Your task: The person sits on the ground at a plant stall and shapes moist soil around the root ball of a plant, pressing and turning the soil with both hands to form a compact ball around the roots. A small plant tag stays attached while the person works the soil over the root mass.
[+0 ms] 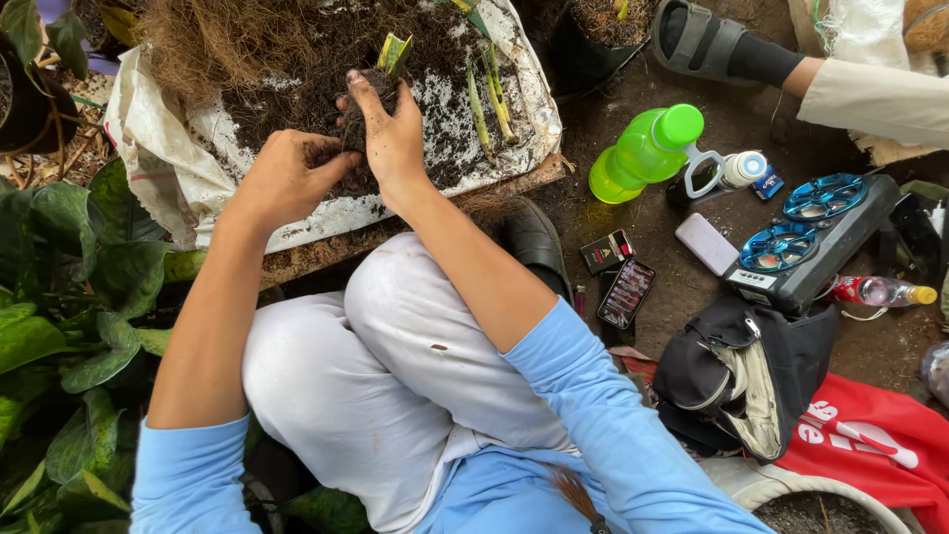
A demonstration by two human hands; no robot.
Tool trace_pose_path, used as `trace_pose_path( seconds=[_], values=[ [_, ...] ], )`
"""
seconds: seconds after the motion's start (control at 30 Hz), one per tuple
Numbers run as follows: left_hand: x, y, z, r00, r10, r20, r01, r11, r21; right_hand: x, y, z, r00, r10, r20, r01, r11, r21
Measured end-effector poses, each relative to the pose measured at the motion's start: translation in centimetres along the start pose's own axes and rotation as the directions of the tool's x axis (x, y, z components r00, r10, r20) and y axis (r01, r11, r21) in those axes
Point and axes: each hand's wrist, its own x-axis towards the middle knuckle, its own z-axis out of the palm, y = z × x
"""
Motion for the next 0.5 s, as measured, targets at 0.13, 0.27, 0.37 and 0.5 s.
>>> trace_pose_path(
  seconds=[0.13, 0.27, 0.37, 0.5],
  values=[
    [0.7, 1.0, 0.4, 0.994, 0.110, -0.027, -0.113, 0.980, -0.165, 1.4, -0.8, -1.1, 0.996, 0.090, 0.013, -0.090, 0.996, 0.013],
    [2.7, 2.4, 1.2, 0.992, 0.096, -0.086, -0.108, 0.984, -0.142, 2.7, -2.6, -2.1, 0.997, 0.058, 0.046, -0.061, 0.997, 0.048],
    [2.9, 3.3, 1.7, 0.983, 0.079, -0.166, -0.095, 0.992, -0.089, 3.6, -4.4, -2.0, 0.998, 0.056, 0.015, -0.056, 0.996, 0.062],
    [2.8, 4.4, 1.2, 0.969, 0.081, -0.232, -0.083, 0.997, 0.001, 5.0, -7.7, -0.9, 0.994, 0.013, 0.109, -0.013, 1.000, -0.003]
  ],
)
